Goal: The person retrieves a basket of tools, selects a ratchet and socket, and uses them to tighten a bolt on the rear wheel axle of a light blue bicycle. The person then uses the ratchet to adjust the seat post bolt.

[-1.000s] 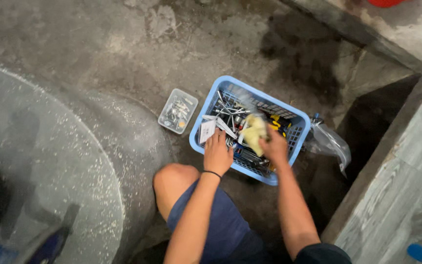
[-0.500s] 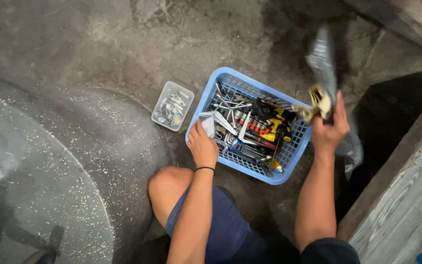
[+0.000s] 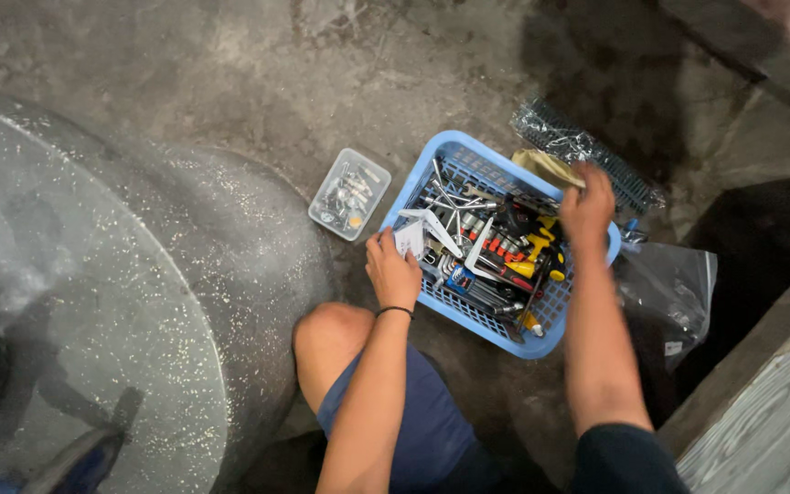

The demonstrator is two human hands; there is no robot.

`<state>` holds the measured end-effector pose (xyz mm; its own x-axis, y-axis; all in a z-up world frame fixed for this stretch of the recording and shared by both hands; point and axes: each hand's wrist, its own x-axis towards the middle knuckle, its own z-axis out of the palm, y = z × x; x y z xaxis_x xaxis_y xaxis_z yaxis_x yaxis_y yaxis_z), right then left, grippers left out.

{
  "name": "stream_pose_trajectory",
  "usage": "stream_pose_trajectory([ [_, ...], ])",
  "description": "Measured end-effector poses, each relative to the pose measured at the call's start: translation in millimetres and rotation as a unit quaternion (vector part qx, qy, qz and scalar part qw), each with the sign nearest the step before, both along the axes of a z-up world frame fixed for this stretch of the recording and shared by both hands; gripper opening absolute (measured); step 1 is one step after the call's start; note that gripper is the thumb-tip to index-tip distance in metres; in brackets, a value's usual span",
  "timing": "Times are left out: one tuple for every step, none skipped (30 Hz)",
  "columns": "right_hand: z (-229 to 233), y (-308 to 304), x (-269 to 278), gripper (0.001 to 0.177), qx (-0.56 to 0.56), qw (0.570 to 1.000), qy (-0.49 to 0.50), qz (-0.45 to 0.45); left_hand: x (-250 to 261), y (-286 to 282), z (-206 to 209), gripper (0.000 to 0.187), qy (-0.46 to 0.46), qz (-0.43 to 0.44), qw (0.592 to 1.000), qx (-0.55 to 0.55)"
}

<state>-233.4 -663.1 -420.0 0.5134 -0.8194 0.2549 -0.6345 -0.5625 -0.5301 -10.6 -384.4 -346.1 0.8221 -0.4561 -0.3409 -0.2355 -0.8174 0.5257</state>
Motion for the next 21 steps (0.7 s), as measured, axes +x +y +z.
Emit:
stream_pose_trajectory([
  [-2.3,22.4,4.6,0.023,0.007,0.997,-0.064,-0.035,0.4,-0.1,0.6,0.064,-0.007,-0.004,1.0,-0.009],
  [-4.0,47.2,7.3,0.01,0.015,0.989,-0.126,-0.071,-0.5,-1.3,1.7,0.065,-0.013,-0.009,1.0,-0.018],
  [-6.1,74.5,9.7,0.011,-0.054,0.989,-0.129,-0.048,-1.2,-2.7,2.9,0.066,-0.02,-0.014,0.999,-0.027],
  [-8.2,99.2,10.1,0.012,0.043,0.988,-0.146,-0.035,-1.3,-3.4,4.1,0.066,-0.024,-0.02,0.999,-0.033],
  [-8.6,126.3,7.5,0.011,0.142,0.985,-0.082,-0.056,-1.4,-4.5,5.0,0.067,-0.027,-0.026,0.998,-0.04],
  [-10.6,148.7,7.4,0.013,0.24,0.968,-0.016,-0.077,-0.6,-3.6,6.4,0.067,-0.032,-0.033,0.998,-0.045],
  [-13.8,158.8,8.3,0.017,0.195,0.979,0.027,-0.043,-0.5,-3.1,7.6,0.067,-0.037,-0.042,0.997,-0.051],
  [-15.9,169.5,9.5,0.023,0.15,0.986,0.069,-0.01,-0.9,-3.1,8.1,0.067,-0.041,-0.053,0.996,-0.058],
  [-18.2,175.7,10.7,0.031,0.104,0.988,0.112,0.022,-1.5,-2.6,8.5,0.067,-0.046,-0.063,0.995,-0.064],
  [-18.2,175.6,10.9,0.043,0.112,0.984,0.133,0.026,-2.8,-2.9,9.0,0.068,-0.045,-0.076,0.993,-0.071],
  [-17.6,174.3,13.0,0.056,0.12,0.98,0.155,0.03,-4.3,-2.9,9.7,0.068,-0.045,-0.09,0.992,-0.078],
  [-16.2,171.7,16.1,0.07,0.127,0.976,0.175,0.033,-5.3,-3.1,10.6,0.068,-0.045,-0.103,0.99,-0.086],
  [-12.7,169.6,17.6,0.073,0.151,0.965,0.213,0.035,-6.7,-2.5,12.0,0.069,-0.045,-0.111,0.989,-0.083],
  [-10.3,165.6,21.9,0.076,0.173,0.952,0.249,0.036,-6.6,-2.8,12.6,0.069,-0.046,-0.118,0.989,-0.082],
  [-6.2,162.4,23.9,0.079,0.194,0.938,0.285,0.037,-7.3,-2.6,13.7,0.07,-0.048,-0.126,0.988,-0.081],
  [-4.0,157.9,29.5,0.083,0.204,0.931,0.301,0.039,-5.7,-4.3,13.8,0.07,-0.054,-0.123,0.988,-0.079],
  [-2.0,154.2,34.1,0.087,0.214,0.923,0.317,0.04,-5.4,-4.4,15.1,0.07,-0.061,-0.12,0.988,-0.078],
  [0.6,151.5,35.2,0.091,0.223,0.915,0.332,0.04,-5.5,-4.7,16.1,0.07,-0.068,-0.118,0.988,-0.078],
  [1.7,150.1,36.9,0.095,0.228,0.91,0.344,0.048,-5.4,-4.1,17.1,0.07,-0.063,-0.119,0.988,-0.077],
  [2.6,147.6,36.7,0.099,0.231,0.903,0.357,0.055,-5.8,-3.9,17.9,0.07,-0.057,-0.12,0.988,-0.077],
  [2.9,145.5,35.8,0.103,0.235,0.897,0.369,0.062,-5.9,-4.3,18.1,0.07,-0.051,-0.122,0.988,-0.077],
])
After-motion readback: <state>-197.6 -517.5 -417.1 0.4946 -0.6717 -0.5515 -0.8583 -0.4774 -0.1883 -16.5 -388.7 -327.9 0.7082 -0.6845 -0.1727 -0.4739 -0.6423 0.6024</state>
